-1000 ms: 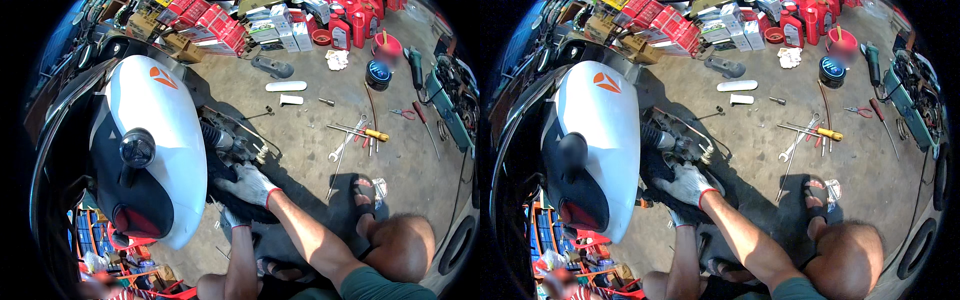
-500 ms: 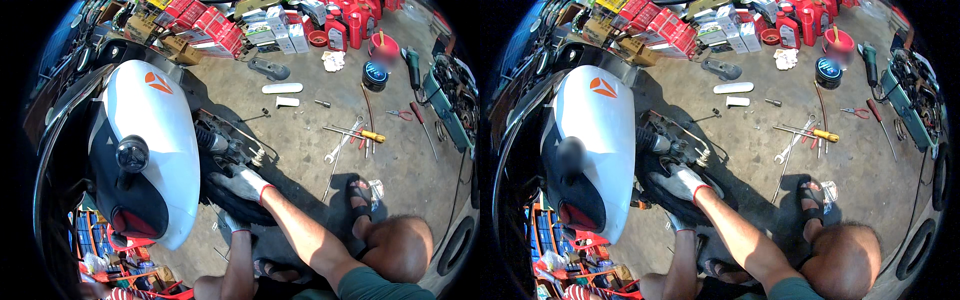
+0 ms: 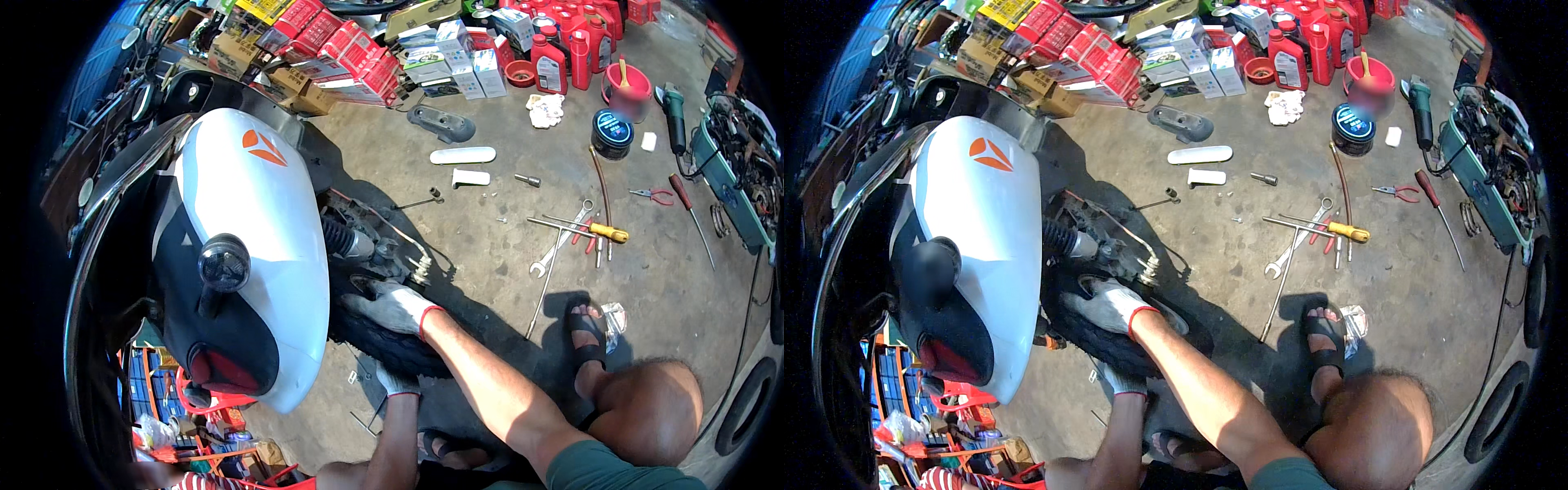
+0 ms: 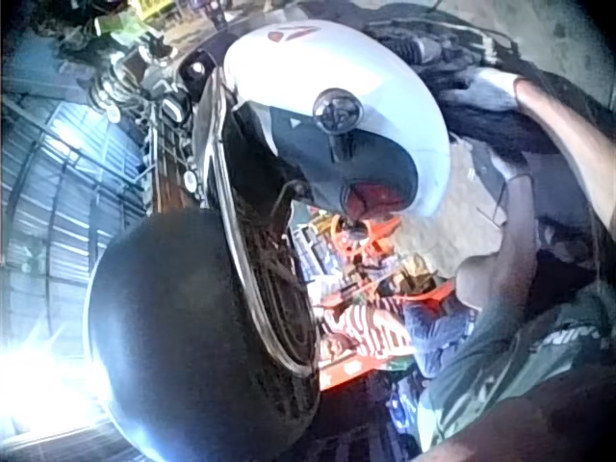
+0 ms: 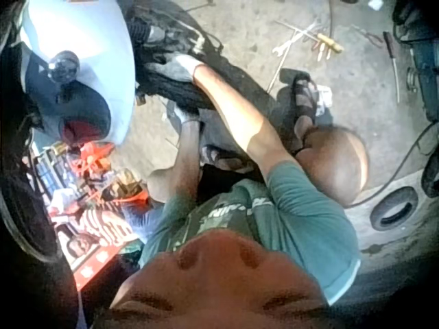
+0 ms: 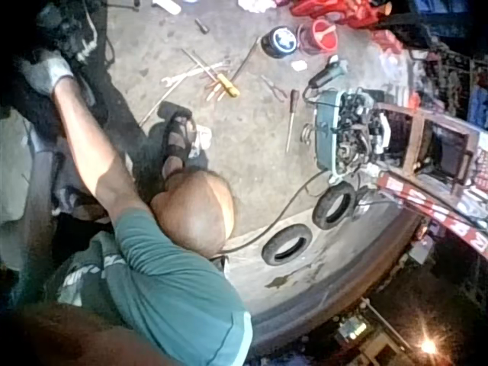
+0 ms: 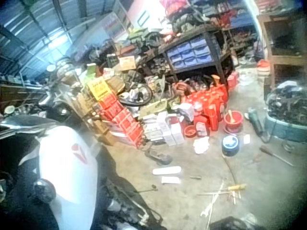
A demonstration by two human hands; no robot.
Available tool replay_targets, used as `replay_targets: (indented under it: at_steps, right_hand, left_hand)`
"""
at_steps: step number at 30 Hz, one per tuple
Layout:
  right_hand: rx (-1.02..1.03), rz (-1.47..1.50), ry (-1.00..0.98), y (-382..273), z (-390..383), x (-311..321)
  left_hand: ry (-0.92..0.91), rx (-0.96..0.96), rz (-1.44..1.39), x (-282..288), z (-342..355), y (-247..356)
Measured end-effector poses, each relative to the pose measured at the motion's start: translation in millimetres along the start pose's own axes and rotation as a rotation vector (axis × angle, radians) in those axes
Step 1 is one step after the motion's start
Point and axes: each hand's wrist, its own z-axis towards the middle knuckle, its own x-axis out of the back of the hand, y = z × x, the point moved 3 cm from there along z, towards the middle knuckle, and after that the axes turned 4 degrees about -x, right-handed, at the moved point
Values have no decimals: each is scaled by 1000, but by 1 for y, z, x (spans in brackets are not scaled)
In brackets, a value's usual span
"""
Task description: The person works on the wheel and brake assembly of a motorcycle, handling components such as the brake plate and axle by hand, and using a hammer to seat the wheel into the frame.
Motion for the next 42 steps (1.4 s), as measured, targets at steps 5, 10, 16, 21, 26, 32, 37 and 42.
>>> replay_targets:
  at_steps: [5,10,16,21,26,32,37,42]
  right_hand:
    - [-16,-119,57,14,-4,21]
    - [-34,-84,-15,4,11,-4]
    - [-68,-163,16,6,6,11]
    - [-8,-144,-14,13,12,7]
    - [-97,-180,-180,-10,7,-3]
    - [-12,-194,-18,-3,6,-11]
    - [-43,-132,-21,-13,7,-6]
    - [-82,-124,19,-12,8,-11]
  left_hand:
    - [-20,30,2,-54,-24,-9]
    - [-232,-14,-145,5,12,1]
    - [-46,73,-125,-40,-19,3]
    - [-10,109,-95,10,-7,-16]
    - [71,140,-80,70,-8,-31]
    - [25,146,-138,86,-12,-34]
    - [-93,104,-204,85,-1,-14]
    - [-141,80,-213,74,11,-5]
